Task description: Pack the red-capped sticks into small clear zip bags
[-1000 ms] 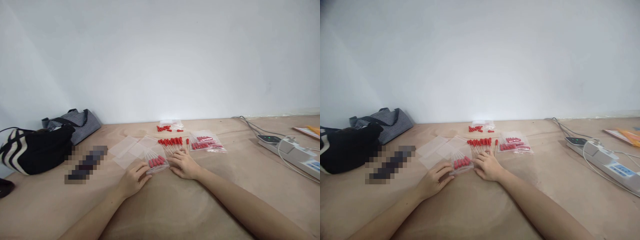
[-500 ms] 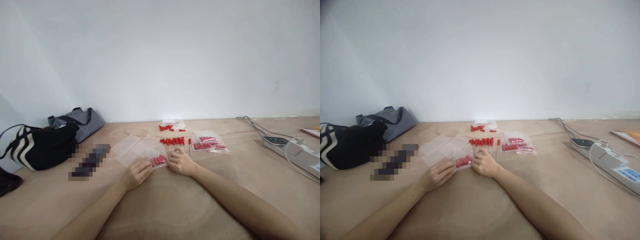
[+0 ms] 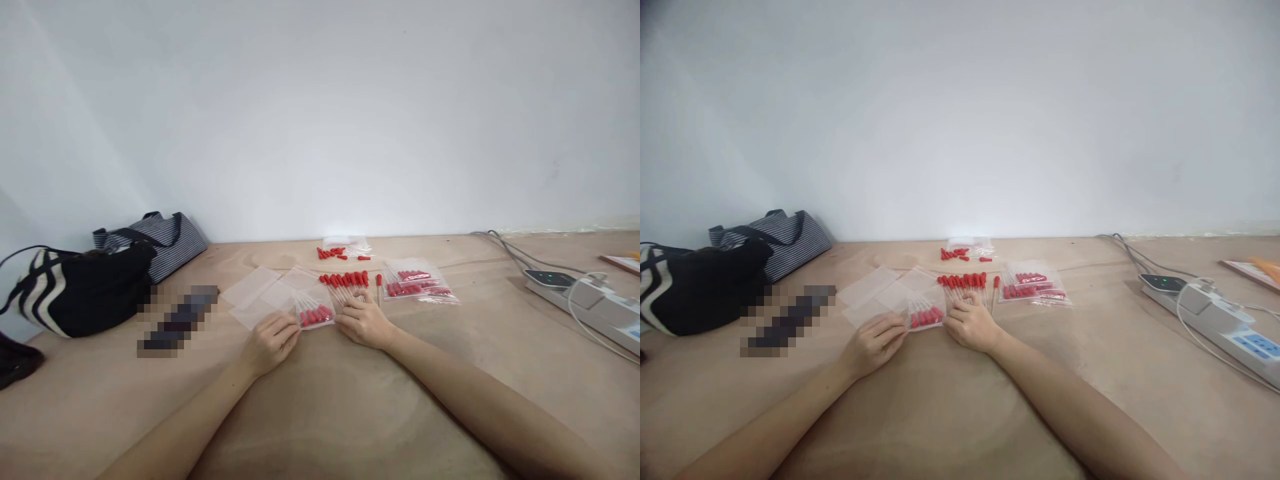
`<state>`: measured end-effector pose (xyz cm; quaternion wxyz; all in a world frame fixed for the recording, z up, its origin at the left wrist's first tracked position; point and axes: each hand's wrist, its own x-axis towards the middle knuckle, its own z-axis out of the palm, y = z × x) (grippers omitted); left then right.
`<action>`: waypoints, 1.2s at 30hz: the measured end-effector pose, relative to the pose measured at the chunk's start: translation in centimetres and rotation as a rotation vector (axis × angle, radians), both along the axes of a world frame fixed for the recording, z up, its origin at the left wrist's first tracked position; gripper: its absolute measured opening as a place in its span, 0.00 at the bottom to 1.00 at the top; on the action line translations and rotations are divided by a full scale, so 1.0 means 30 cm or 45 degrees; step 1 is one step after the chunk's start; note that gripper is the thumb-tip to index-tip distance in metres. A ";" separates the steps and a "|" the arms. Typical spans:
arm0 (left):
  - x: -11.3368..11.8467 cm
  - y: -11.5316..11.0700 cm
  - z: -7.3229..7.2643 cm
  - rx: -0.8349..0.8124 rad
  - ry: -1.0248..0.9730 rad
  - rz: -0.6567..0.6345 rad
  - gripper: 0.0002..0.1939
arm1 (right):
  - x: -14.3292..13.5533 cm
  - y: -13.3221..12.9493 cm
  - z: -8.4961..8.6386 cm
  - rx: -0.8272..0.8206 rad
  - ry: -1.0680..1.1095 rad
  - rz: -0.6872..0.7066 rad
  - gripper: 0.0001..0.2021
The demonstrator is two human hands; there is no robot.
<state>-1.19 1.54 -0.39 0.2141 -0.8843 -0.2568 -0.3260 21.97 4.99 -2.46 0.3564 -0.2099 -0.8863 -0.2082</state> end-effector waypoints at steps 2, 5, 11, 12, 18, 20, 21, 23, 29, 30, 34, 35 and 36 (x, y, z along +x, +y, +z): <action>0.026 0.004 -0.002 -0.015 -0.003 0.010 0.06 | -0.003 -0.005 -0.001 -0.019 0.023 0.001 0.10; 0.079 0.015 -0.011 -0.022 0.016 -0.025 0.07 | -0.010 -0.012 -0.002 -0.019 0.036 0.021 0.11; 0.140 0.032 -0.028 0.012 0.053 -0.083 0.10 | -0.023 -0.020 -0.001 -0.010 0.017 0.051 0.11; 0.141 0.031 -0.027 0.020 0.061 -0.086 0.10 | -0.024 -0.021 0.000 -0.011 0.008 0.049 0.11; 0.108 0.012 -0.004 0.097 0.126 -0.044 0.09 | -0.014 -0.021 0.000 -0.030 -0.033 0.043 0.09; 0.086 0.005 0.002 0.127 0.129 -0.019 0.09 | -0.007 -0.020 -0.001 -0.042 -0.022 0.033 0.09; 0.073 0.001 0.005 0.132 0.118 -0.014 0.09 | -0.004 -0.020 -0.001 -0.048 -0.017 0.032 0.09; 0.046 -0.008 0.011 0.132 0.094 -0.010 0.08 | -0.003 -0.020 0.001 -0.054 -0.008 0.036 0.09; -0.022 -0.029 0.014 0.092 0.087 -0.007 0.08 | -0.007 -0.019 0.003 -0.074 0.000 0.058 0.09; -0.028 -0.028 0.009 0.080 0.067 -0.012 0.08 | -0.006 -0.018 0.001 -0.086 0.002 0.055 0.09; -0.041 -0.024 -0.011 -0.053 -0.013 -0.039 0.07 | 0.010 -0.025 -0.002 -0.224 0.013 -0.010 0.10; -0.042 -0.024 -0.014 -0.109 -0.031 -0.032 0.07 | 0.014 -0.031 0.000 -0.290 0.021 -0.039 0.10; -0.042 -0.025 -0.015 -0.159 -0.045 -0.020 0.07 | 0.017 -0.038 0.003 -0.370 0.036 -0.070 0.08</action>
